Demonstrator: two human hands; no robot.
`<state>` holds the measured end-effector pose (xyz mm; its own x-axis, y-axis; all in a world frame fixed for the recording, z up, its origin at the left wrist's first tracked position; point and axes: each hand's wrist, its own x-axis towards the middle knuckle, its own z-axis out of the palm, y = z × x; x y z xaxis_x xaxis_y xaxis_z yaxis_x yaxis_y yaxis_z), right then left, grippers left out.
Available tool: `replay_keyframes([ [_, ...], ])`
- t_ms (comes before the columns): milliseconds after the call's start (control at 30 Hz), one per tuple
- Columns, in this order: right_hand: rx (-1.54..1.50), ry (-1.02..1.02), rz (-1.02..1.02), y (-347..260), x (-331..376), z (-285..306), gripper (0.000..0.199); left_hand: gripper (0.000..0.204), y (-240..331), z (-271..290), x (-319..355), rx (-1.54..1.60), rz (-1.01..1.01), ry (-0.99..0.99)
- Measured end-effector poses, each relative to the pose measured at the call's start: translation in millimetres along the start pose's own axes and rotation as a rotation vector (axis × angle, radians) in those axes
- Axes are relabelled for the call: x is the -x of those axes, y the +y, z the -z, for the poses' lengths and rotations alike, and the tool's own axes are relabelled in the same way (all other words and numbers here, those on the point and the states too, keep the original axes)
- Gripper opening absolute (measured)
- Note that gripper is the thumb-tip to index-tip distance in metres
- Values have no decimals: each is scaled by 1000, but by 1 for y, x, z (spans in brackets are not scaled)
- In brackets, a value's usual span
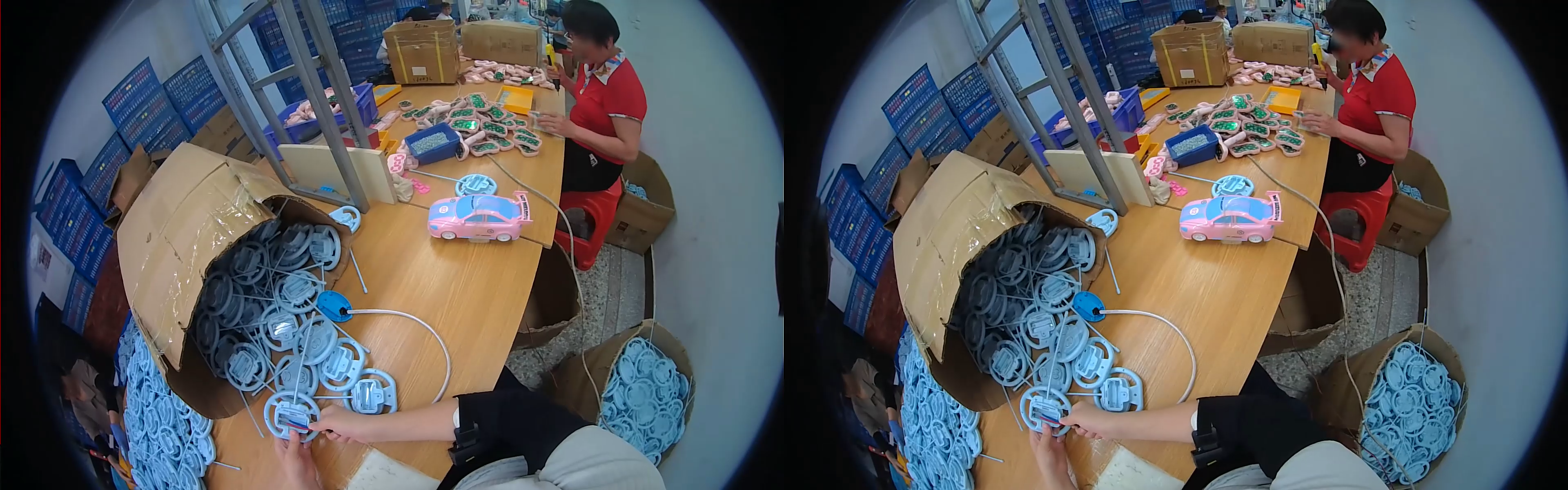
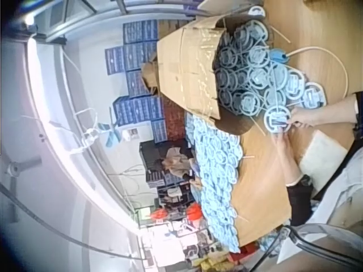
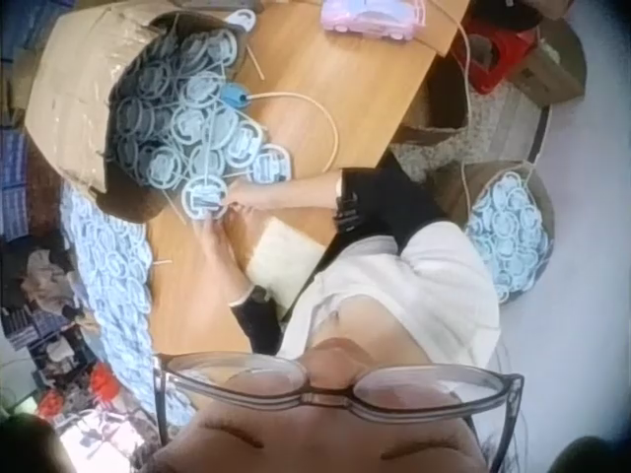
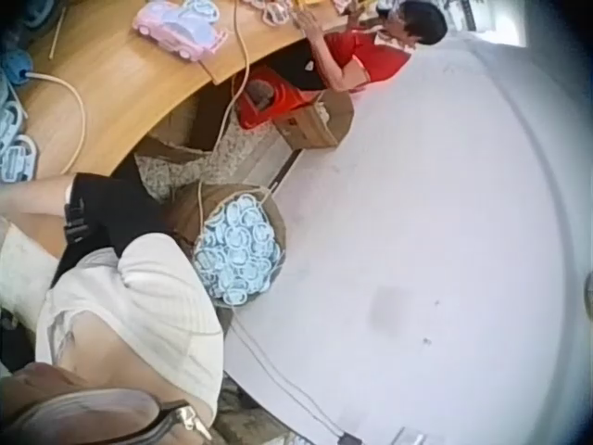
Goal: Trimming and processing small blue plastic rings at a manufacturing workstation using scissors.
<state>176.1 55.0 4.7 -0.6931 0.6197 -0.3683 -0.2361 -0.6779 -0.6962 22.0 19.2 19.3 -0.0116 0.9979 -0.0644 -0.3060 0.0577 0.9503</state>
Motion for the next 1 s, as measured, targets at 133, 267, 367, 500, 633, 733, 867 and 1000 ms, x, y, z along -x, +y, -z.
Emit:
replay_keyframes([
  [133, -31, 0, -1, -1, 0, -2, 24, 34, 3, -4, 0, 8, -6, 18],
  [267, -51, -1, -7, -1, -3, -4, 23, 34, 1, 1, -1, 15, -5, 23],
  [367, -72, -17, -1, 1, -4, -2, 24, 36, -7, 8, -5, 78, -23, 9],
  [500, -50, 10, 1, 1, -5, -1, 25, 37, -9, 9, -4, 115, -17, 16],
  [633, -37, 10, -19, -3, 0, -6, 25, 38, -8, 14, -3, 145, 6, 29],
  [733, -54, 5, -12, -1, -2, -5, 24, 39, -8, 14, -4, 147, 6, 43],
  [867, -44, -8, -11, 5, -8, -3, 24, 40, -7, 16, -4, 134, 4, 36],
  [1000, -10, -1, -24, 6, -8, -1, 23, 40, -6, 15, -3, 143, 9, 18],
])
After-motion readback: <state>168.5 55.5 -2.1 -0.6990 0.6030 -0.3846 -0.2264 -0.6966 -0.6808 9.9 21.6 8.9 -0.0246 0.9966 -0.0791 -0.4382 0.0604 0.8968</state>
